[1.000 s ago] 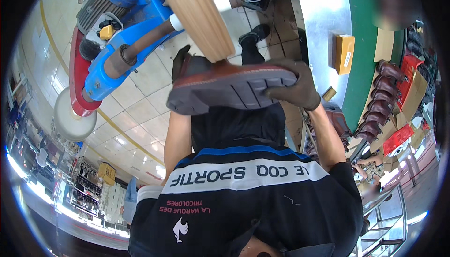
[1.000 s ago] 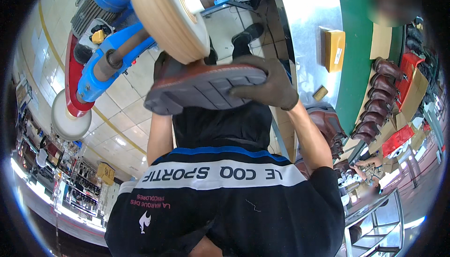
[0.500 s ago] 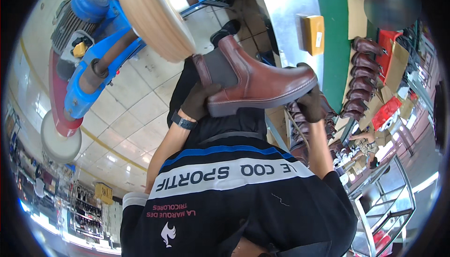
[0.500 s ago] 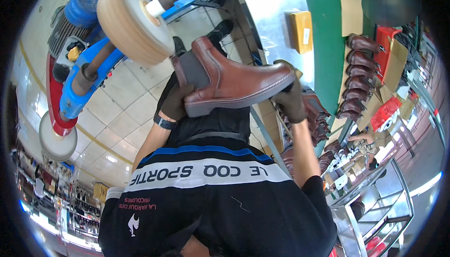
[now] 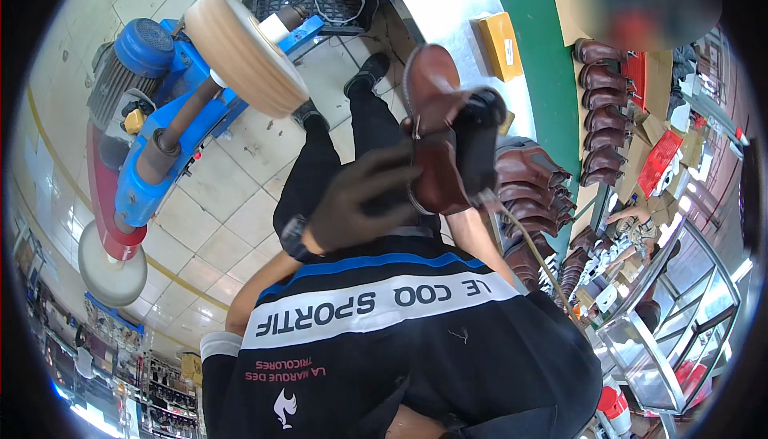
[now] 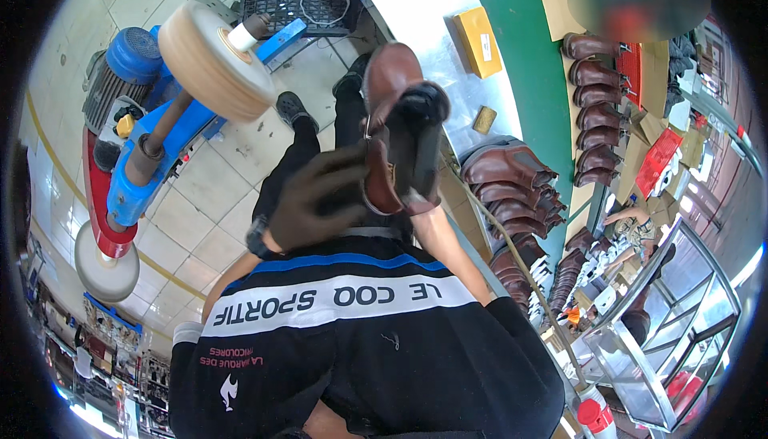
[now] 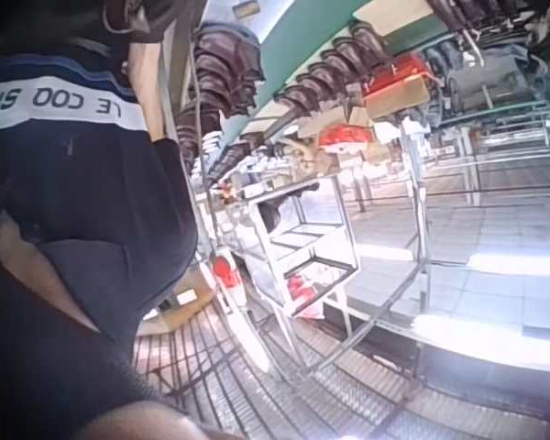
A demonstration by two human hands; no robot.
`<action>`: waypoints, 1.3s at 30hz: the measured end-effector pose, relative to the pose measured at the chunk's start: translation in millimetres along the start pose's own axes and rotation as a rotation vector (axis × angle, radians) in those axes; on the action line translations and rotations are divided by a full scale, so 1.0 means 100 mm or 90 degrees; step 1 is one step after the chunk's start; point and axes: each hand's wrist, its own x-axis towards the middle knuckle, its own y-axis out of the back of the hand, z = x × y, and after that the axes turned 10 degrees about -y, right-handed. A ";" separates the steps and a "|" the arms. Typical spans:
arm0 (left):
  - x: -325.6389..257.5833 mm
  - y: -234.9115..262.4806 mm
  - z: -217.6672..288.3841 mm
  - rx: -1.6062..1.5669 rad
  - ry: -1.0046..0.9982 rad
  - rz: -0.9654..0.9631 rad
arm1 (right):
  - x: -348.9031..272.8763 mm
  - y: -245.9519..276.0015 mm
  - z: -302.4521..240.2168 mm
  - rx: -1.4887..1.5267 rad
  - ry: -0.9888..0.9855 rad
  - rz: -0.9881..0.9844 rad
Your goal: Buffing and polishing leather boots using a rotating wheel machine in a factory.
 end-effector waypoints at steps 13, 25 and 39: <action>-0.03 -0.16 -0.74 -1.047 0.342 0.365 | -0.44 0.22 -0.10 -0.114 -0.010 -0.161; -0.13 -0.11 -1.09 -0.917 0.325 0.596 | -0.29 -0.01 -0.13 -0.213 0.001 -0.308; 0.06 0.64 -1.60 -0.431 0.324 0.480 | 0.08 -1.00 0.06 0.250 -0.323 -0.280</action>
